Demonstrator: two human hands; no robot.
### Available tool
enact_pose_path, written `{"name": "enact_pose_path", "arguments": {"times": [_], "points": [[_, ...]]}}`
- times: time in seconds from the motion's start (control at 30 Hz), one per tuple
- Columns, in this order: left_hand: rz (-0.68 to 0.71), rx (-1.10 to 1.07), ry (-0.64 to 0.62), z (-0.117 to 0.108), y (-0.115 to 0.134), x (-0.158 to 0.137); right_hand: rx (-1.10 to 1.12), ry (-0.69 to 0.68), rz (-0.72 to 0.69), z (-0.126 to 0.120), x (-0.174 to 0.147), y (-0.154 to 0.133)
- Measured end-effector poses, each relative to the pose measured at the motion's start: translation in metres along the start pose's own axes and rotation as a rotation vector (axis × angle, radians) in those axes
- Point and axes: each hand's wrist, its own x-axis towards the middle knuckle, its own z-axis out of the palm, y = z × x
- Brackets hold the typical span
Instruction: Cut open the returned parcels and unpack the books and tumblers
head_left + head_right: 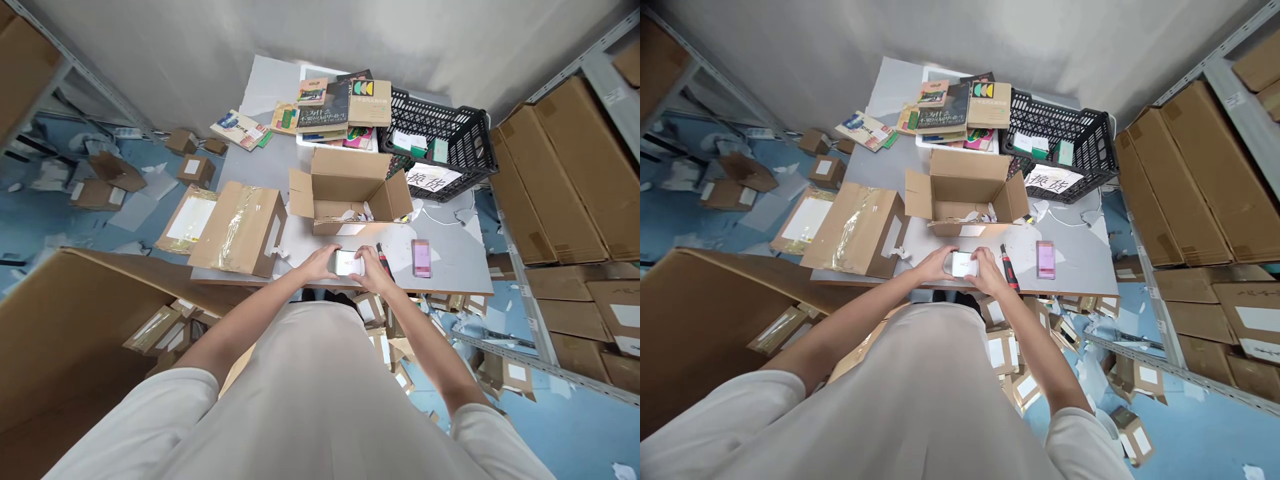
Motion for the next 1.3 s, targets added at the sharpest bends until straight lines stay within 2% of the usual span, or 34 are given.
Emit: {"name": "enact_pose_path", "arguments": {"times": [0.27, 0.5, 0.73, 0.87, 1.07, 1.13, 1.23, 1.3], "points": [[-0.007, -0.024, 0.052, 0.007, -0.002, 0.000, -0.003, -0.030, 0.062, -0.009, 0.005, 0.002], [0.061, -0.072, 0.044, 0.012, -0.002, -0.008, 0.034, 0.012, 0.053, 0.006, -0.013, 0.000], [0.040, -0.055, 0.037, 0.009, -0.002, -0.007, -0.045, 0.111, -0.008, 0.013, -0.026, -0.004], [0.031, -0.053, 0.049, 0.010, -0.003, -0.006, -0.076, 0.107, -0.068, 0.009, -0.022, -0.005], [-0.040, -0.043, 0.106, 0.012, -0.010, -0.002, 0.018, 0.162, 0.011, 0.009, -0.024, -0.017], [-0.055, -0.059, 0.117, 0.010, -0.013, 0.002, 0.033, 0.132, -0.016, 0.010, -0.029, -0.023], [-0.075, -0.093, 0.110, 0.005, -0.018, 0.007, 0.062, 0.009, -0.132, 0.013, -0.041, -0.025], [-0.069, -0.103, 0.093, 0.004, -0.020, 0.008, 0.098, -0.001, -0.118, 0.017, -0.045, -0.021]]}}
